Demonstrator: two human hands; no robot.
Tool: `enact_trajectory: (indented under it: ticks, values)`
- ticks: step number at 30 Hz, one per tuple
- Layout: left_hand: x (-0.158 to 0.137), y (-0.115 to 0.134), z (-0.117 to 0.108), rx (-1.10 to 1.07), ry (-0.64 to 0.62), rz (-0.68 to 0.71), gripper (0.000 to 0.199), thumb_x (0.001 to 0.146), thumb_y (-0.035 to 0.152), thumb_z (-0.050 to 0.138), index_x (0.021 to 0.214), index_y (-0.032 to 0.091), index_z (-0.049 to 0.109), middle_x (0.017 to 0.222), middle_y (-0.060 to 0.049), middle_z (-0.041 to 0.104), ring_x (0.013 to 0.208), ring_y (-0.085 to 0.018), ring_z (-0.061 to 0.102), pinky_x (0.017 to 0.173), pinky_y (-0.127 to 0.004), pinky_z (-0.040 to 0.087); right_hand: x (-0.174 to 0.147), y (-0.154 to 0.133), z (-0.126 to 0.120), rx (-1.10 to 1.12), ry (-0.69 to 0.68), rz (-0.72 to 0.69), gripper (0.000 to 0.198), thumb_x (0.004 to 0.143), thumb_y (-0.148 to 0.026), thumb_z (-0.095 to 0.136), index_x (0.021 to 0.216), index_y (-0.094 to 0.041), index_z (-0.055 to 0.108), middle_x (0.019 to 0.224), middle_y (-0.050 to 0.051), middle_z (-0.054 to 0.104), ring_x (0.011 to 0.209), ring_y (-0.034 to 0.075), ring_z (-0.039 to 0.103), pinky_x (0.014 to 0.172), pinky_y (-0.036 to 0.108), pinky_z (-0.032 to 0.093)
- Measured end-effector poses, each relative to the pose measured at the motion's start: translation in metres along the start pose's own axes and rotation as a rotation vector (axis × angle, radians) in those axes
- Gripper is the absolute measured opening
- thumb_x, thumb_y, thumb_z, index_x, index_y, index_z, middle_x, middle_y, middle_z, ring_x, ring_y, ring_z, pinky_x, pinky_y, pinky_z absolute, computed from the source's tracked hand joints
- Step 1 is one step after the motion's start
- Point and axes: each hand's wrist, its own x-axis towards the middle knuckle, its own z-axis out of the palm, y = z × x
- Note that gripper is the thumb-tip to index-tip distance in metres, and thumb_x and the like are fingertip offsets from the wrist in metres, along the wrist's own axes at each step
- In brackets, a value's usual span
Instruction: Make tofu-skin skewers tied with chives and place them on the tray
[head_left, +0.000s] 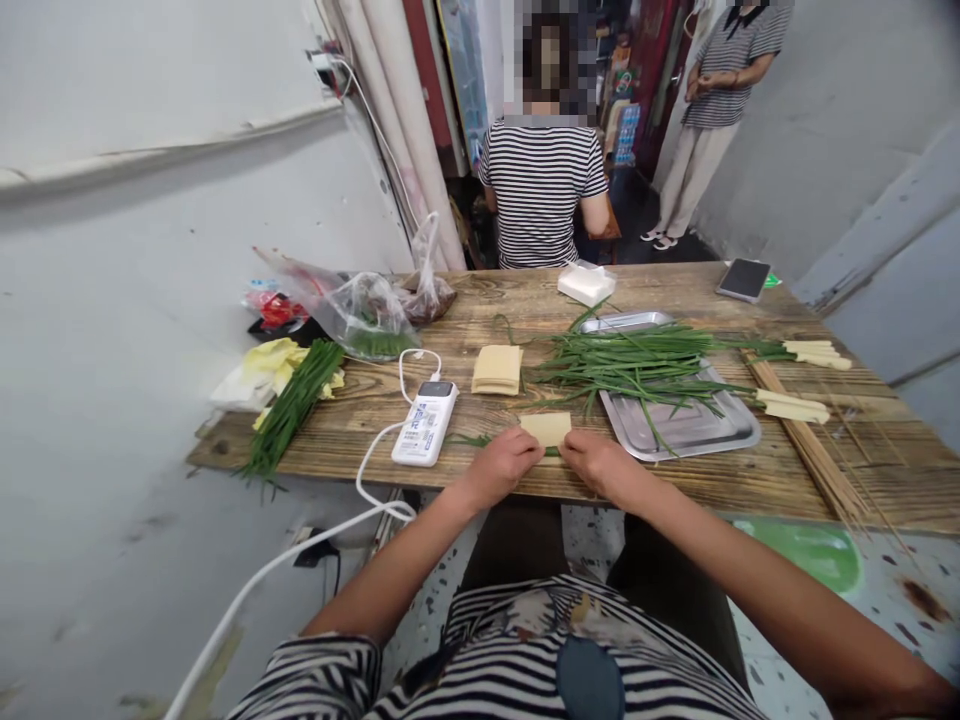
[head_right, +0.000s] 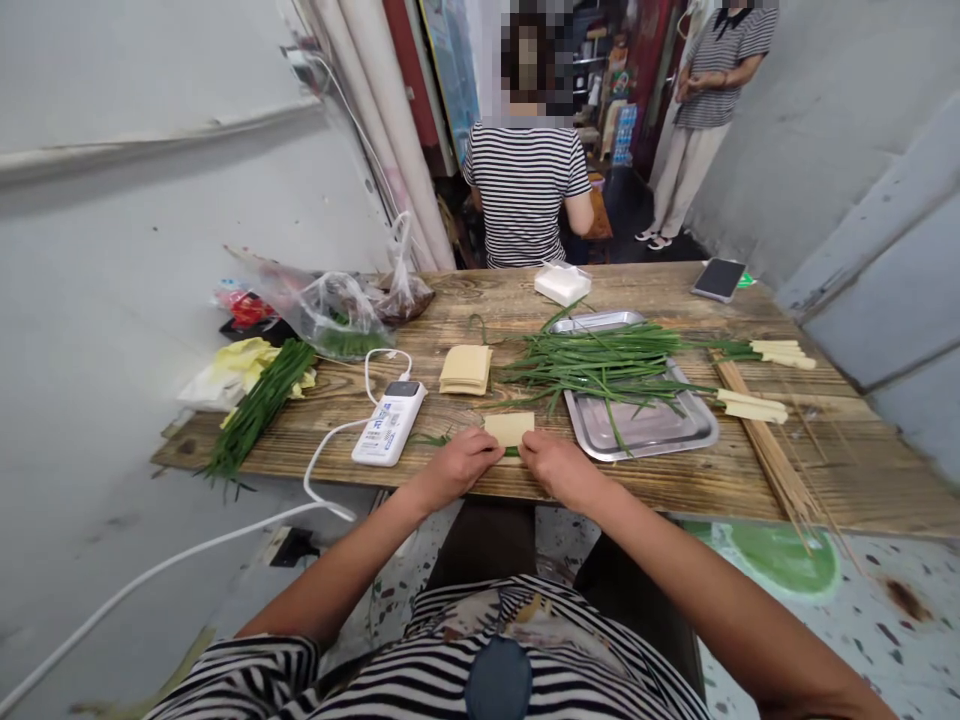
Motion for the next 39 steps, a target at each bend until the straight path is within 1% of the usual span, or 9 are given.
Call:
enact_trajectory:
  ticks: [5,8,12,14,16,21,26,31,39]
  values:
    - [0.003,0.002,-0.006,0.117,-0.105,0.073,0.028,0.098,0.018,0.036,0.1,0.01,0.062,0.092,-0.011,0.062,0.088,-0.02,0.052,0.08,-0.032,0.047,-0.002,-0.002,-0.002,-0.164,-0.077,-0.095,0.02,0.096,-0.017,0.04,0.087,-0.014,0.057,0.085,0.007,0.054,0.078,0.018,0.047,0.069,0.029,0.035]
    - [0.005,0.005,-0.009,0.127,-0.162,0.05,0.025,0.097,0.018,0.037,0.1,0.012,0.061,0.091,-0.01,0.06,0.088,-0.02,0.051,0.081,-0.032,0.046,-0.001,-0.005,-0.003,-0.232,-0.127,-0.054,0.019,0.095,-0.014,0.04,0.09,-0.013,0.058,0.085,0.008,0.055,0.077,0.019,0.048,0.066,0.03,0.034]
    - [0.007,0.008,-0.014,0.121,-0.204,0.018,0.027,0.094,0.034,0.048,0.102,0.012,0.06,0.091,-0.01,0.059,0.089,-0.022,0.052,0.081,-0.035,0.046,0.0,-0.008,-0.002,-0.236,-0.144,-0.029,0.015,0.093,-0.011,0.045,0.089,-0.012,0.059,0.086,0.009,0.055,0.079,0.019,0.05,0.063,0.03,0.033]
    - [0.007,0.009,-0.012,0.127,-0.187,0.005,0.028,0.093,0.037,0.048,0.1,0.013,0.06,0.089,-0.01,0.059,0.088,-0.022,0.053,0.079,-0.035,0.046,0.0,-0.006,0.001,-0.237,-0.136,-0.054,0.015,0.092,-0.011,0.046,0.086,-0.013,0.059,0.087,0.009,0.056,0.08,0.019,0.05,0.063,0.03,0.033]
    - [0.006,0.008,-0.009,0.137,-0.155,-0.006,0.025,0.095,0.033,0.046,0.099,0.014,0.061,0.088,-0.01,0.06,0.088,-0.022,0.053,0.079,-0.035,0.046,0.001,-0.002,0.005,-0.243,-0.12,-0.068,0.016,0.092,-0.011,0.045,0.085,-0.013,0.06,0.086,0.009,0.056,0.077,0.018,0.05,0.063,0.03,0.033]
    - [0.003,0.003,0.001,0.092,-0.065,-0.048,0.027,0.097,0.024,0.04,0.095,0.015,0.066,0.087,-0.009,0.064,0.085,-0.019,0.054,0.077,-0.033,0.043,0.002,0.007,0.01,-0.19,-0.047,-0.023,0.025,0.095,-0.016,0.042,0.078,-0.015,0.06,0.079,0.005,0.055,0.067,0.014,0.046,0.061,0.028,0.032]
    - [0.006,0.0,-0.001,-0.106,0.01,-0.198,0.025,0.094,0.029,0.05,0.086,0.019,0.072,0.085,-0.006,0.068,0.081,-0.017,0.056,0.077,-0.033,0.04,0.0,0.007,0.006,-0.085,0.046,0.008,0.032,0.097,-0.021,0.04,0.073,-0.015,0.06,0.075,0.003,0.053,0.065,0.013,0.047,0.06,0.026,0.034]
    - [0.008,0.0,-0.002,-0.185,0.025,-0.277,0.021,0.09,0.028,0.057,0.081,0.021,0.074,0.083,-0.004,0.07,0.08,-0.016,0.057,0.077,-0.033,0.038,-0.002,0.009,0.004,-0.007,0.042,0.031,0.023,0.093,-0.026,0.05,0.08,-0.015,0.065,0.08,0.005,0.055,0.072,0.015,0.053,0.065,0.025,0.04]
    - [0.002,0.008,-0.002,-0.271,0.046,-0.393,0.023,0.09,0.032,0.057,0.08,0.022,0.075,0.082,-0.003,0.071,0.079,-0.017,0.058,0.077,-0.033,0.039,-0.002,0.014,0.006,0.312,0.131,0.072,0.025,0.092,-0.023,0.051,0.074,-0.017,0.068,0.078,0.005,0.058,0.073,0.014,0.055,0.066,0.025,0.041]
